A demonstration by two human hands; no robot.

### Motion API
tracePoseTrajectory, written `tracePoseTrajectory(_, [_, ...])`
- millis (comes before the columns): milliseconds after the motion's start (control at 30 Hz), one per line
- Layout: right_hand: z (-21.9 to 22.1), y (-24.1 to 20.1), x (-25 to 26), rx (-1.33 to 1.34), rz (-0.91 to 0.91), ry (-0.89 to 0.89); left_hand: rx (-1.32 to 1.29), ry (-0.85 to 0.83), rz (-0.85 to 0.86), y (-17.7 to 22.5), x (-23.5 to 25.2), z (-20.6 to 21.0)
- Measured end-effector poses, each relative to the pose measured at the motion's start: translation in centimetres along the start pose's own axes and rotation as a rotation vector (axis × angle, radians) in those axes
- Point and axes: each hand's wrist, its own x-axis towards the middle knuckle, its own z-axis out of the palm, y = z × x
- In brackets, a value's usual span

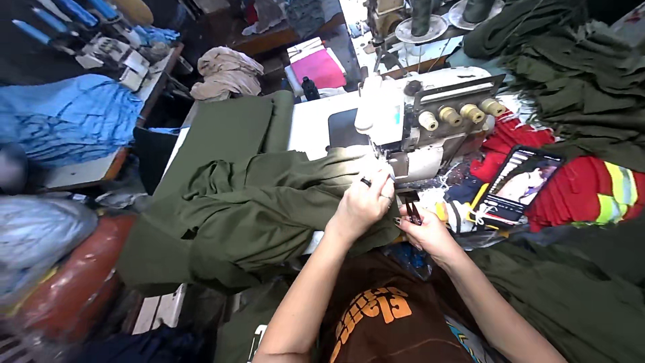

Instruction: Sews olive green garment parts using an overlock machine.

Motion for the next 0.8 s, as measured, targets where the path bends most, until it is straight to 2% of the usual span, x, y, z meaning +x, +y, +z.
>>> tracePoseTrajectory(200, [-0.3, 0.4, 0.2, 0.0, -0.018, -0.018, 0.024, 0.0, -0.011, 0.2, -0.8, 0.3])
tracePoseTrajectory(467, [-0.4, 0.0, 0.2, -0.061, -0.024, -0.041, -0.053, -0.107, 0.011, -0.9, -1.0, -0.1])
tracePoseTrajectory(633, [-0.5, 0.1, 0.5, -0.136, -0.175, -0.028, -0.113, -0.105, -0.047, -1.1, -1.4, 0.0])
tracePoseTrajectory(700, [-0.4, -0.3, 0.5, -0.236, -0.195, -0.003, -0.131, -0.092, -0.069, -1.1, -1.6, 0.2])
tracePoseTrajectory(800, [-0.3, -2.3, 0.1, -0.557, -0.129, -0.062, -0.121, -0.065, -0.085, -0.9, -1.8, 0.3])
